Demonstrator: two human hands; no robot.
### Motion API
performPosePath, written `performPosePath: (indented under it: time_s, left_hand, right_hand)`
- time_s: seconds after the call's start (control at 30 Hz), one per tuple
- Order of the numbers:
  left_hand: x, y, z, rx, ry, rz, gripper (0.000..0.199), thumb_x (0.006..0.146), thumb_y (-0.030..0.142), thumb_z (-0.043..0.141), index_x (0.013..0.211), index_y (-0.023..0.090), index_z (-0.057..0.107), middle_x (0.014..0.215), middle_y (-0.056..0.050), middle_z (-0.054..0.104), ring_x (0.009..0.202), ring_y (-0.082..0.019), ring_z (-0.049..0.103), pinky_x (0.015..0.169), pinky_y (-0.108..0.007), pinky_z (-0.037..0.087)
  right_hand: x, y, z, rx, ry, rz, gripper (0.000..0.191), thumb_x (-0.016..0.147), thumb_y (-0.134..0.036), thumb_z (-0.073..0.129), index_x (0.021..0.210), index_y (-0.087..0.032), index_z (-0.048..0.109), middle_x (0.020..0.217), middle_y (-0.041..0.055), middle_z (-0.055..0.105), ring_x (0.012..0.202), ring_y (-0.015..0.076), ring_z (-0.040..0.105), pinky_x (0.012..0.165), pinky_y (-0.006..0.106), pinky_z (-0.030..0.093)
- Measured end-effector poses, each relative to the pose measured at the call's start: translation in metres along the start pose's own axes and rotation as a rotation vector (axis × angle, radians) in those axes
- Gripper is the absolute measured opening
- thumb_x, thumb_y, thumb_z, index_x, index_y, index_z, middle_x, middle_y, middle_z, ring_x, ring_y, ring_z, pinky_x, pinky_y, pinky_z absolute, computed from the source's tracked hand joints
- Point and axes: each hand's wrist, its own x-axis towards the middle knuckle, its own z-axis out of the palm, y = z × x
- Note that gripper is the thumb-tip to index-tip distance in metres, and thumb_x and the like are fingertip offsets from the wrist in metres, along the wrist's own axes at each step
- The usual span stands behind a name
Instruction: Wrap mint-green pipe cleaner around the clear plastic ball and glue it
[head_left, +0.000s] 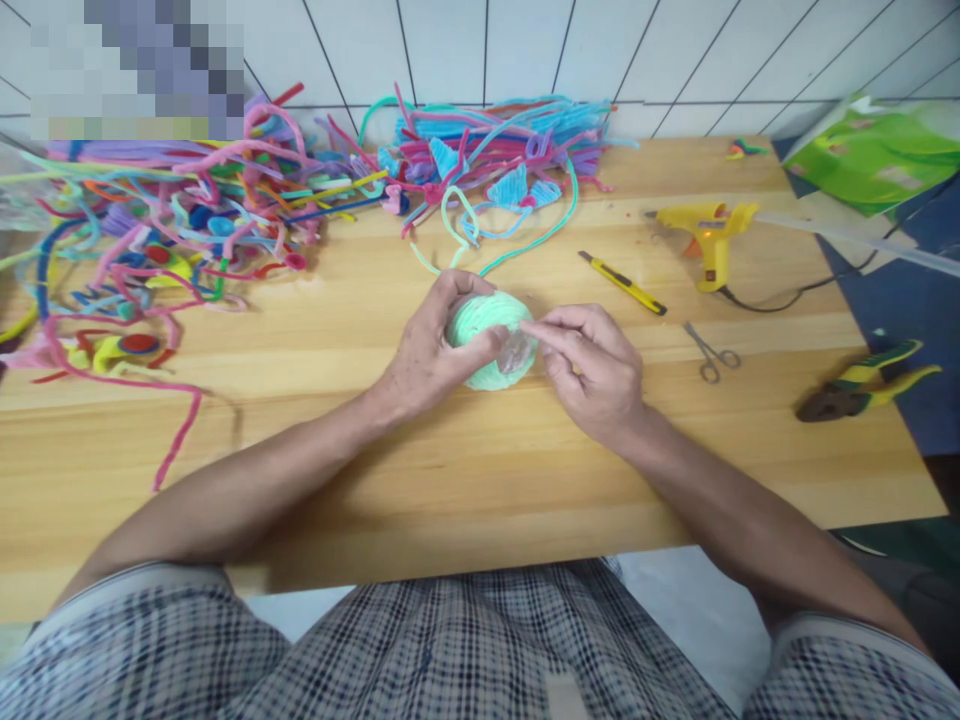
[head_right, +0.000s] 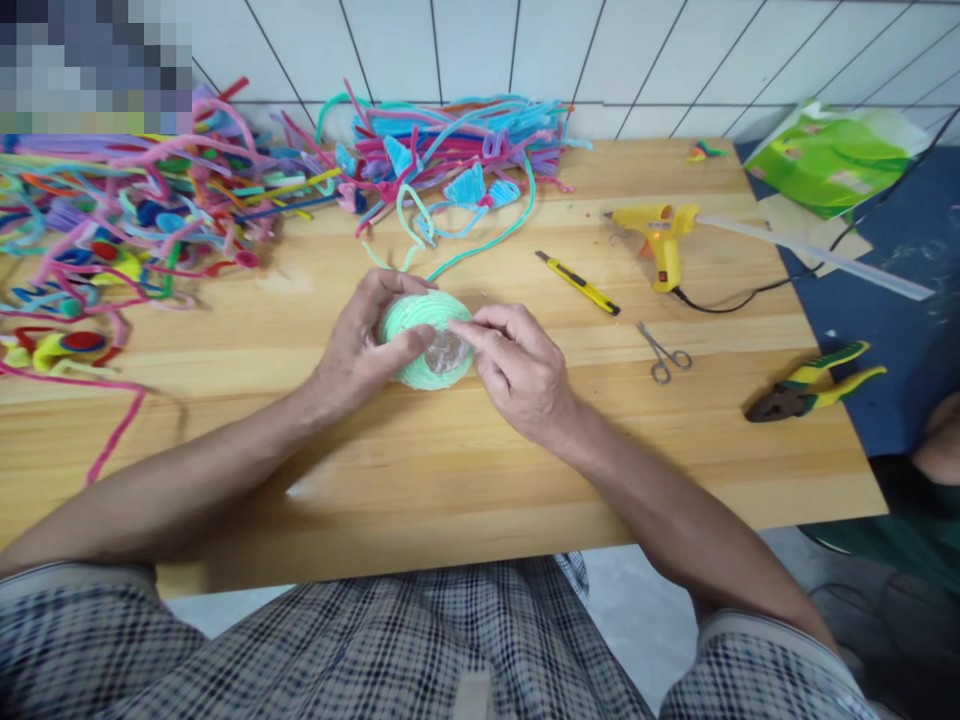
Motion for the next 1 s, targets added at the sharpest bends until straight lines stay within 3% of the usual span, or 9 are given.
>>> performPosePath:
  time_s: [0.13,0.3,0.5,0.77,1.0]
  left_hand:
    - [0.001,0.001,0.000,-0.017,0.022,-0.015,0.041,0.093,0.047,0.077,0.124,0.025,0.064,0.125,-0.008,0.076,0.107,-0.025,0.074,0.093,-0.041,0.067]
    - [0.003,-0.003,0.000,-0.013,0.058,-0.060,0.044,0.092,0.046,0.076,0.129,0.023,0.070,0.127,-0.008,0.078,0.114,-0.027,0.076,0.104,-0.044,0.066]
    - [0.005,-0.009,0.003,-0.132,0.077,-0.117,0.046,0.092,0.050,0.077,0.130,0.025,0.067,0.122,-0.006,0.078,0.109,-0.025,0.076,0.098,-0.040,0.068]
    - [-0.009,-0.012,0.015,-0.052,0.132,0.024,0.047,0.097,0.053,0.076,0.135,0.028,0.063,0.138,-0.010,0.070,0.133,-0.030,0.068,0.120,-0.051,0.060]
    - [-0.013,-0.011,0.015,0.061,0.128,0.150,0.045,0.102,0.051,0.072,0.140,0.028,0.062,0.143,-0.011,0.068,0.140,-0.031,0.066,0.125,-0.054,0.056]
  right_hand:
    - [0.002,0.000,0.000,0.016,-0.011,0.005,0.047,0.106,-0.013,0.064,0.146,-0.033,0.077,0.123,0.0072,0.080,0.113,0.0244,0.078,0.096,0.044,0.068]
    - [0.003,0.001,-0.002,0.021,-0.039,-0.027,0.046,0.109,-0.018,0.064,0.152,-0.031,0.072,0.134,0.0111,0.078,0.124,0.0270,0.076,0.104,0.048,0.067]
    - [0.003,0.002,-0.004,-0.050,-0.022,-0.058,0.051,0.110,-0.036,0.066,0.160,-0.034,0.063,0.150,0.0133,0.068,0.137,0.0364,0.070,0.114,0.063,0.061]
    - [-0.001,-0.003,0.008,-0.071,-0.002,-0.048,0.053,0.105,-0.041,0.073,0.156,-0.034,0.062,0.153,0.0142,0.065,0.138,0.0392,0.068,0.116,0.068,0.057]
    - [0.000,-0.006,0.012,-0.116,0.048,-0.102,0.048,0.104,-0.036,0.072,0.151,-0.031,0.063,0.148,0.0161,0.067,0.134,0.0377,0.070,0.111,0.064,0.061]
